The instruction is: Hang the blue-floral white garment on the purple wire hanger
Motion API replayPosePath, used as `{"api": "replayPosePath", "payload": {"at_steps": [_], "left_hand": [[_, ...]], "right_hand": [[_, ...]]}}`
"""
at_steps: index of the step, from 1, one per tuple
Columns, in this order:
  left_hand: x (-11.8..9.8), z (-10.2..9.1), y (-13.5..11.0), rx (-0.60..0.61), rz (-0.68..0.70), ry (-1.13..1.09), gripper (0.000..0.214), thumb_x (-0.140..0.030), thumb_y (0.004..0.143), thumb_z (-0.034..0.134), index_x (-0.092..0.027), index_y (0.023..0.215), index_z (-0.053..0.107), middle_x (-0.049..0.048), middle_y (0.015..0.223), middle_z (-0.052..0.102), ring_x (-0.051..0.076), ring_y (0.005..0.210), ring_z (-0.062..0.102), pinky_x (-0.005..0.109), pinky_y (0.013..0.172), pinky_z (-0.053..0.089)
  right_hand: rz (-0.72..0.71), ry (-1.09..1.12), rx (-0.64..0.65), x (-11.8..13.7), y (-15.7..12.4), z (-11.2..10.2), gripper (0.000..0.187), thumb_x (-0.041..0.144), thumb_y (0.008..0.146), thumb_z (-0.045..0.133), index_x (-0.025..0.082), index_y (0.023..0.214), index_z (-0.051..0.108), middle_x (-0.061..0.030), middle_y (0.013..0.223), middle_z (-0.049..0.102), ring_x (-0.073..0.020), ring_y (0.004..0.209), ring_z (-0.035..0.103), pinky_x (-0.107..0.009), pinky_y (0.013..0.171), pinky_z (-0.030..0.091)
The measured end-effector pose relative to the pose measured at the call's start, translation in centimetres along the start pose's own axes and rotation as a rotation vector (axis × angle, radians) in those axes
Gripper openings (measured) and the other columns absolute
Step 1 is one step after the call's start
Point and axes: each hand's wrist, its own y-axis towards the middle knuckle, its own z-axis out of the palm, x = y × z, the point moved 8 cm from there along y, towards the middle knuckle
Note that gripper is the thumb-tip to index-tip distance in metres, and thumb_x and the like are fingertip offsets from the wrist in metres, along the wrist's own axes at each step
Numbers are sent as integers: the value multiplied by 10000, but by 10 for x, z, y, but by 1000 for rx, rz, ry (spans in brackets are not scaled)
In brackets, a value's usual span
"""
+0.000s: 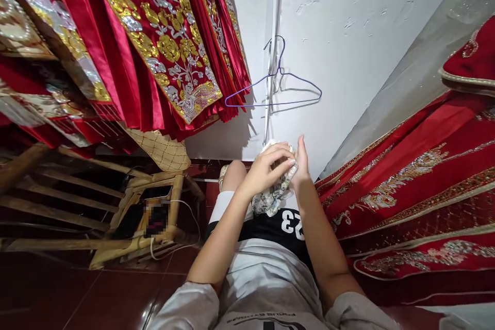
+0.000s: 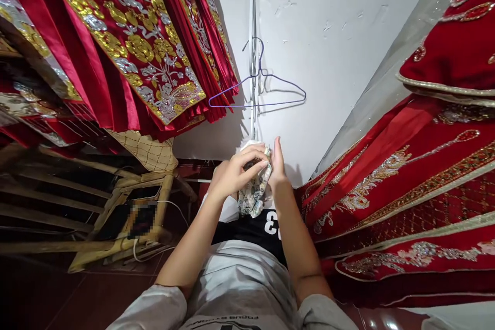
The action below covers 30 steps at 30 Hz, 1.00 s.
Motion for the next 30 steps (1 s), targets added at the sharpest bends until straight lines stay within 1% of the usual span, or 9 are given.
{"api": "replayPosePath", "payload": {"at_steps": [3,6,8,11,13,16,20,24,30], "left_hand": [[0,-26,18,-88,61,154,260,-398,1012,547,-215,1095,712,113,1236,670,243,1253,590,401,1109,432],[27,-53,37,-150,0,147,406,-517,1014,491,-211,1214,668,116,1285,662,256,1252,584,407,1104,431],[56,-50,43,26,-122,43,543,-623,1011,394,-186,1156,681,112,1198,701,264,1160,623,391,1037,469],[89,-43,30,367,-311,23,686,-714,983,300,-157,856,680,70,855,697,224,833,621,344,814,505],[99,-55,16,490,-364,185,646,-725,941,401,-162,690,596,21,673,585,166,657,510,295,662,436],[106,-90,9,553,-398,496,583,-691,883,518,-175,614,524,-9,572,477,124,553,395,275,565,304],[126,-139,10,629,-561,924,531,-661,820,562,-198,561,546,44,543,539,167,517,468,309,556,300],[139,-177,20,581,-676,1169,383,-533,795,580,-218,578,612,110,621,654,254,640,621,325,618,395],[123,-204,57,198,-478,1193,172,-347,808,581,-198,749,642,147,793,714,324,856,677,368,764,477]], "right_hand": [[95,56,44,16,20,3,416,601,687,764,237,765,579,2,679,612,-191,716,633,-300,657,547],[170,-139,215,34,27,20,292,364,623,841,207,737,623,20,645,614,-145,612,570,-269,591,500],[175,-345,356,49,24,30,260,322,620,844,188,732,651,8,658,638,-143,603,569,-266,567,472],[48,-689,446,77,27,29,199,283,631,815,165,747,706,-23,708,683,-166,642,604,-282,594,474],[-152,-883,357,99,43,15,158,223,645,762,155,787,747,-59,810,731,-216,769,662,-324,710,521],[-415,-968,133,115,76,-12,365,154,672,656,156,1014,782,-99,1102,758,-294,1071,678,-416,967,515],[-441,-924,-16,93,123,-27,619,120,704,576,166,1310,692,-97,1450,618,-273,1396,508,-413,1196,350],[-312,-902,-7,73,145,-27,462,145,731,564,158,1143,772,-96,1314,707,-271,1262,603,-414,1135,412],[-405,-1113,-84,104,125,-44,228,205,702,603,138,831,778,-61,790,730,-242,841,634,-358,830,490]]}}
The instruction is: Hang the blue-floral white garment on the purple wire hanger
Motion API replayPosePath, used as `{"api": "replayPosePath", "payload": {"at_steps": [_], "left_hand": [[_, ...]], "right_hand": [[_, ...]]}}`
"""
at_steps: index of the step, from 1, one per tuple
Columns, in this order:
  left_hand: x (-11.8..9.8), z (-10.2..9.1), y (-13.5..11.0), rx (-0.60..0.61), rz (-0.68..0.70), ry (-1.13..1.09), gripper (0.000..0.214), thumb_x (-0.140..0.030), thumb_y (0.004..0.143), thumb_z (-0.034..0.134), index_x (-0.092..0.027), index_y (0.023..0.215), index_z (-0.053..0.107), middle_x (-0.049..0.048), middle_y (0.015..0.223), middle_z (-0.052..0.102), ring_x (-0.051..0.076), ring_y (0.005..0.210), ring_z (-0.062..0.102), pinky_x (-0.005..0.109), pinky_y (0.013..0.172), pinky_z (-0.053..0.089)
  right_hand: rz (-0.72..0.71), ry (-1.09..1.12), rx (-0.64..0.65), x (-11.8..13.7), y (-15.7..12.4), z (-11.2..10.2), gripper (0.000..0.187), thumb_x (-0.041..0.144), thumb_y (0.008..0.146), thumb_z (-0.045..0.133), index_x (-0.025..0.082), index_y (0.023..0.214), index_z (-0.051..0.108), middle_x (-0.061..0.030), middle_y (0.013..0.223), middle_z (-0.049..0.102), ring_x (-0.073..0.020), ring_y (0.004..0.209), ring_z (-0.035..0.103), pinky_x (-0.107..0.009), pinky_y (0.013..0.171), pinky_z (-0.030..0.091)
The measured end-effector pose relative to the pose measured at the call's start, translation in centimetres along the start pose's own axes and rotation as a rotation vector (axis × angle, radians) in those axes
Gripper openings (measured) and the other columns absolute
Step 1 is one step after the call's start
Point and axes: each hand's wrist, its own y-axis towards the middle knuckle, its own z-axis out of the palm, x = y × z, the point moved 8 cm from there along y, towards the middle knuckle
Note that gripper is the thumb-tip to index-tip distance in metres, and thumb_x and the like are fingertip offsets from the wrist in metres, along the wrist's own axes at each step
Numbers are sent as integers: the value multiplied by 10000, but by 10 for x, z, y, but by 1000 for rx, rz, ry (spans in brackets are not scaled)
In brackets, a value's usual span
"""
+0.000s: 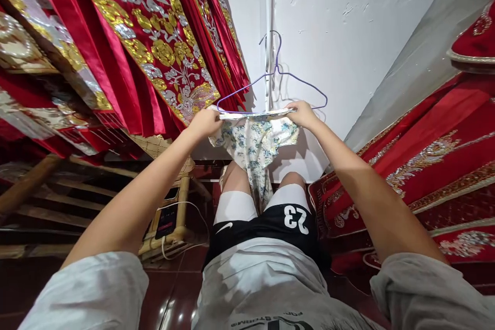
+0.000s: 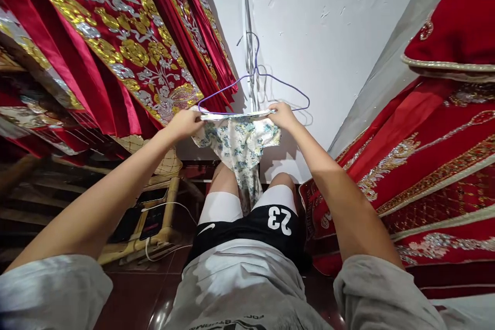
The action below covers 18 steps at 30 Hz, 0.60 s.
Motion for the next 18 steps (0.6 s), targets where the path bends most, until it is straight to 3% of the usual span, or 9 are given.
{"api": "replayPosePath", "payload": {"at_steps": [3,6,11,18], "left_hand": [[-5,-15,10,-129,10,-129,99,-292,754,617,-196,766,596,124,767,662,306,841,638,379,783,492],[-17,-25,10,-190,108,-245,106,-244,700,632,-215,717,532,128,827,634,313,909,611,405,858,499],[-25,-29,-3,-107,212,-235,198,-253,680,610,-241,624,420,137,872,628,330,985,605,452,968,481],[-22,-46,-22,-58,195,-158,267,-297,715,622,-242,575,402,126,816,665,355,1008,636,459,928,507]], "right_hand": [[-13,-93,-14,5,-11,-14,162,194,693,615,152,780,745,-58,736,678,-225,776,587,-325,735,445],[-3,-196,-34,9,-22,-18,169,181,698,607,173,807,736,-54,717,639,-214,705,537,-318,662,386],[57,-276,-110,7,-27,-21,149,235,687,685,195,824,727,-75,773,650,-228,687,515,-326,652,363],[38,-208,-104,8,-23,-20,104,217,685,701,177,780,713,-78,793,665,-235,758,556,-325,690,387]]}}
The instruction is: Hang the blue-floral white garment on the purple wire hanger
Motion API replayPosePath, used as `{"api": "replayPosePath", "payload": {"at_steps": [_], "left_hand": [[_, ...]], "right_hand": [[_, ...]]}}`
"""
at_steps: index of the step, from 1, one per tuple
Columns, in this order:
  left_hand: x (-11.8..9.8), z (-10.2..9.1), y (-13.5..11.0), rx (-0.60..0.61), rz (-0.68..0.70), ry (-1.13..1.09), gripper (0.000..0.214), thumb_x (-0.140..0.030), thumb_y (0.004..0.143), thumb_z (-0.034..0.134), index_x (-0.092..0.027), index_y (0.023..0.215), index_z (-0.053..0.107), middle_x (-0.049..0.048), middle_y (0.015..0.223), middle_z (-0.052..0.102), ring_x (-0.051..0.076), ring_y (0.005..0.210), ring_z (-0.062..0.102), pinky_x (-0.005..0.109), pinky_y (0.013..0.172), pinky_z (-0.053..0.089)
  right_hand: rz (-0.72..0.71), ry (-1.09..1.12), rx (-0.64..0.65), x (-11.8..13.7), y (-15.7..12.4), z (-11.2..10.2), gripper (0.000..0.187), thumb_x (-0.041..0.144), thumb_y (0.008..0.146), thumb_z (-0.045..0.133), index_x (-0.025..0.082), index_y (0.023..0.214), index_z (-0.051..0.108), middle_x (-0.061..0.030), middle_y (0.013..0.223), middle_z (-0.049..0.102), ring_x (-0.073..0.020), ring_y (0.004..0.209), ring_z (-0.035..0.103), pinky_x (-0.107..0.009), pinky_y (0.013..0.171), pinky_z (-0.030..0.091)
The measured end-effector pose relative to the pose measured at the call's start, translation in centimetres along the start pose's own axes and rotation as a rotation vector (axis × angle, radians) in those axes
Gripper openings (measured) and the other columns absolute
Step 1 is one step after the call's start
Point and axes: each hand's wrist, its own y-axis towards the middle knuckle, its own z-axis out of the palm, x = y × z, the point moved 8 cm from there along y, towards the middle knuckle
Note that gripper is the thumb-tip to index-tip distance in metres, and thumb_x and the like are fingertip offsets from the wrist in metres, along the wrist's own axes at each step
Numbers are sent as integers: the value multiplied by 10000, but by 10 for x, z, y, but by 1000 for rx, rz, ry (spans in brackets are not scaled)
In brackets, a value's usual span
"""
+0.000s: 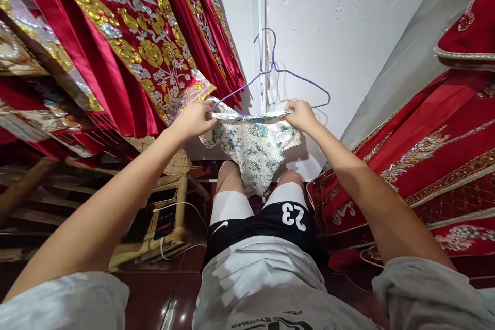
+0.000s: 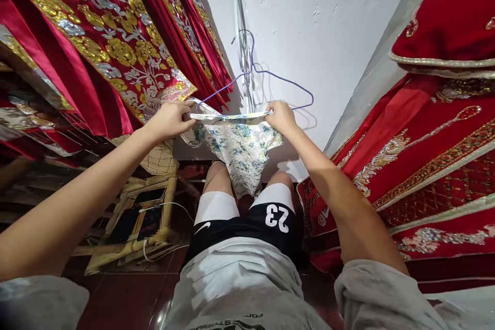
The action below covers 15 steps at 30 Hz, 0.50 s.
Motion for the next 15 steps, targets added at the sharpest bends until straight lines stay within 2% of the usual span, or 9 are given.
{"api": "replayPosePath", "payload": {"at_steps": [3,6,10,13,15], "left_hand": [[-8,-7,4,-39,11,-36,255,-295,728,625,-232,593,418,146,934,699,367,1066,632,466,926,511],[-22,-12,21,-129,53,-128,197,-303,766,637,-214,674,486,155,1029,703,356,1098,620,471,950,504],[-32,-12,49,-237,49,-296,94,-257,856,599,-191,921,581,114,913,680,291,952,652,445,906,506],[-31,-9,60,-253,50,-328,144,-225,917,516,-185,1031,596,94,888,662,268,920,648,430,889,499],[-30,-6,61,-232,62,-279,159,-197,926,480,-177,1022,605,104,913,655,269,927,635,430,884,493]], "right_hand": [[-44,127,91,8,-4,4,55,215,688,672,168,715,682,-55,739,666,-227,767,584,-318,707,410],[-117,192,124,25,-13,6,75,173,677,615,166,700,687,-52,755,702,-236,806,624,-326,756,439],[-150,208,175,44,-26,3,165,139,659,593,162,749,728,-66,805,734,-254,839,651,-347,797,467],[-91,301,134,33,-31,-18,343,161,693,617,150,1003,761,-91,922,754,-256,831,660,-366,774,494],[-46,313,-8,12,-29,-45,563,182,716,655,154,1277,669,-106,991,754,-250,816,662,-380,764,512]]}}
